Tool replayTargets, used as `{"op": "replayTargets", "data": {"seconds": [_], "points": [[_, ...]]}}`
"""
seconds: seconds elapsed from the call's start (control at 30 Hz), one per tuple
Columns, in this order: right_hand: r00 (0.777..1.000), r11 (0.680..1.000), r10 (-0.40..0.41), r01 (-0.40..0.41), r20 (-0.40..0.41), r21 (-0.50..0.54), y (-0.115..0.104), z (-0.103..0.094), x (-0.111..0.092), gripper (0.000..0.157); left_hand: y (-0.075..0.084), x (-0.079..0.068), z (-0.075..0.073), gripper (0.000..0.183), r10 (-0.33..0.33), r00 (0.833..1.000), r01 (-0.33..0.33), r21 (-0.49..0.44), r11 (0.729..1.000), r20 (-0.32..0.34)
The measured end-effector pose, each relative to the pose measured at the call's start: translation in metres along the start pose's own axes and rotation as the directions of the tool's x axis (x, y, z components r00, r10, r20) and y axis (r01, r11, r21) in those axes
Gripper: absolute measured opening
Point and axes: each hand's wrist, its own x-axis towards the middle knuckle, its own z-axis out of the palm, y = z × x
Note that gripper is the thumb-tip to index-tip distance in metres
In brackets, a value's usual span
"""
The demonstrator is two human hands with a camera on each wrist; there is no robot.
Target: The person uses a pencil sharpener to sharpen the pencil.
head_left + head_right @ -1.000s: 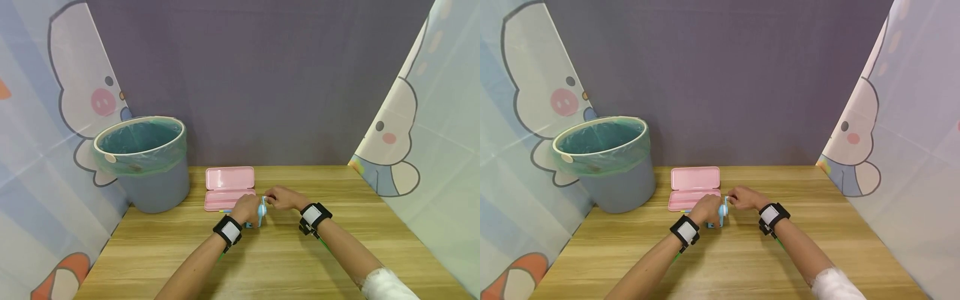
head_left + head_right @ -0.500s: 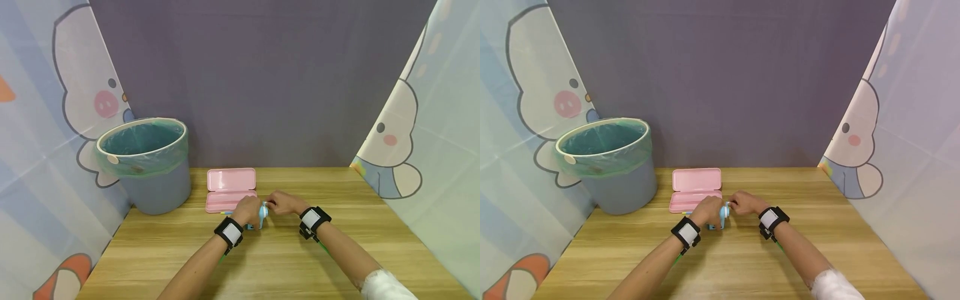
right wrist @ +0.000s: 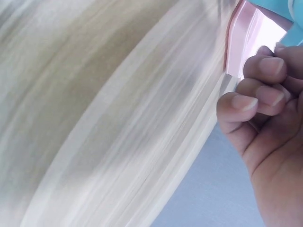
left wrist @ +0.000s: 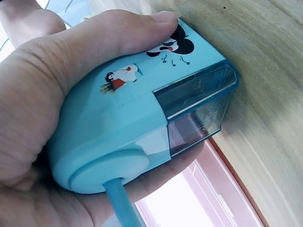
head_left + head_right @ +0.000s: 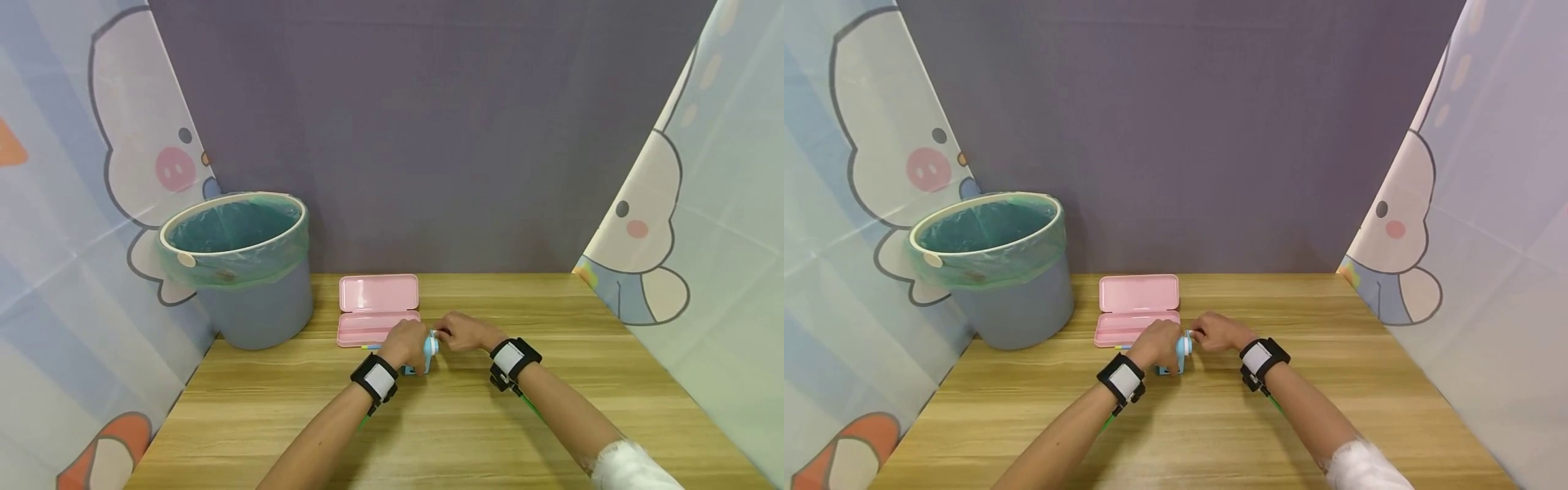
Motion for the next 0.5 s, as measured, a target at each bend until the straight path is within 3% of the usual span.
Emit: {"op": "replayTargets", "data": {"seconds": [0.2,0.5], "points": [[0.999,0.999,0.032,-0.031,0.044,-0.022,-0.0003,0.0038,-0.0009,0.025,-0.0005,0.0003,0.0004,0.04,0.002,1.0,-0.002,-0.007,1.0,0.007],[0.999,0.999,0.034,-0.033,0.028,-0.025,-0.0034,0.0024,-0.0031,0.024,0.0001,-0.0003,-0.0004,0.04,0.003,1.0,-0.003,-0.022,1.0,0.012]]}}
